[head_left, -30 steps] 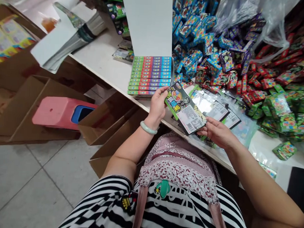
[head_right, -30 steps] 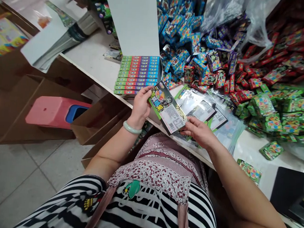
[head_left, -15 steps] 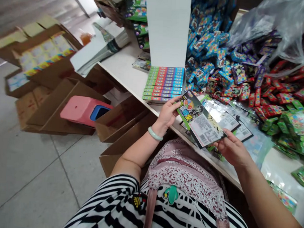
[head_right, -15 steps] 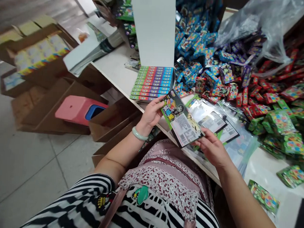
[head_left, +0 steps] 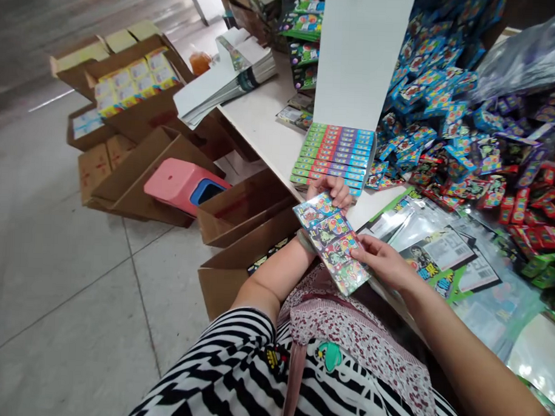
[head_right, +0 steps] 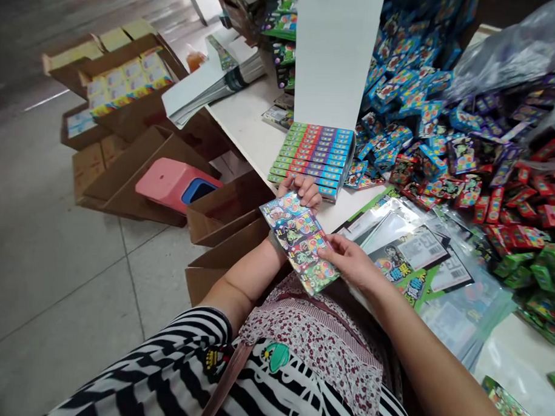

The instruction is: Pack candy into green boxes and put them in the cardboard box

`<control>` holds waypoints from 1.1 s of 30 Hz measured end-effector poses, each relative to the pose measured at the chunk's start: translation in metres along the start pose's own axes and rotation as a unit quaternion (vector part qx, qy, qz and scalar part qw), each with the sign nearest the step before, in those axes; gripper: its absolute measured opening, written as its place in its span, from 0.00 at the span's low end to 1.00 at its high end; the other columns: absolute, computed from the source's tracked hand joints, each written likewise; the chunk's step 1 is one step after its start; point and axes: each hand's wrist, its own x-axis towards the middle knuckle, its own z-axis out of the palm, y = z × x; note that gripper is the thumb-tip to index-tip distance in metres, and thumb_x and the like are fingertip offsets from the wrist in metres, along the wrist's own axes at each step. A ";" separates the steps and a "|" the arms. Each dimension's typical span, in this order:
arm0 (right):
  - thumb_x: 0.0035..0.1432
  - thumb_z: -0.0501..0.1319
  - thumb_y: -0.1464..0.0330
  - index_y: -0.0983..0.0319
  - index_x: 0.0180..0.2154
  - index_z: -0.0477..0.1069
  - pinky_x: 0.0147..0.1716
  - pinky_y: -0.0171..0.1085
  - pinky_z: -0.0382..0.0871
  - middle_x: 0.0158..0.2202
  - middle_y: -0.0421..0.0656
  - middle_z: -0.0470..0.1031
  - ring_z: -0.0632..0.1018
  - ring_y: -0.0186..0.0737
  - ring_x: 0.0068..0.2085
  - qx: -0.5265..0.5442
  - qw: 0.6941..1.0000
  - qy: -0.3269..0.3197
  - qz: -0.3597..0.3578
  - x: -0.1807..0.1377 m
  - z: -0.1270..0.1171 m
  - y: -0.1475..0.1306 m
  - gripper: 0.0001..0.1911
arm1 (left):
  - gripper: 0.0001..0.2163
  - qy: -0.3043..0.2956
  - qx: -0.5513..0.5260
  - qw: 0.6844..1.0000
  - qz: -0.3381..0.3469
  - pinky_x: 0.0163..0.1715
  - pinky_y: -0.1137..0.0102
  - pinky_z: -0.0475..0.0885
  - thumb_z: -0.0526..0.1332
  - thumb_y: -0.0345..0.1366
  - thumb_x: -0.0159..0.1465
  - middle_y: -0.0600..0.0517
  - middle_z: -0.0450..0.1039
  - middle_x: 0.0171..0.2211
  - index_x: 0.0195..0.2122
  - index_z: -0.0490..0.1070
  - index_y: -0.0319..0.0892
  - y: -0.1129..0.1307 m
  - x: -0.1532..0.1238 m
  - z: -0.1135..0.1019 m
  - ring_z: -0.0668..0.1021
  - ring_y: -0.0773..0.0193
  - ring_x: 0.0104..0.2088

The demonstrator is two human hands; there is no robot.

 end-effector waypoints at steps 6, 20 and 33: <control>0.41 0.76 0.53 0.56 0.38 0.79 0.42 0.38 0.72 0.36 0.39 0.82 0.78 0.37 0.36 -0.004 0.998 0.062 -0.013 0.002 -0.013 -0.001 0.23 | 0.23 -0.011 -0.074 0.996 0.048 0.17 0.74 0.56 0.48 0.51 0.73 0.58 0.45 0.20 0.25 0.60 0.43 0.013 0.007 -0.014 0.51 0.71 0.18; 0.36 0.77 0.55 0.56 0.39 0.75 0.34 0.42 0.76 0.29 0.38 0.81 0.80 0.40 0.29 0.078 0.975 0.204 -0.042 -0.014 -0.029 -0.010 0.27 | 0.15 -0.085 0.039 0.996 -0.014 0.34 0.69 0.74 0.54 0.45 0.69 0.54 0.60 0.21 0.28 0.69 0.43 0.019 -0.002 -0.007 0.73 0.67 0.28; 0.45 0.72 0.47 0.52 0.47 0.74 0.33 0.44 0.76 0.33 0.42 0.81 0.80 0.46 0.35 -0.264 0.932 0.203 -0.143 -0.038 -0.069 -0.093 0.29 | 0.15 -0.379 0.352 0.844 -0.141 0.33 0.69 0.70 0.70 0.45 0.59 0.52 0.74 0.33 0.42 0.73 0.43 -0.005 -0.019 -0.022 0.74 0.67 0.32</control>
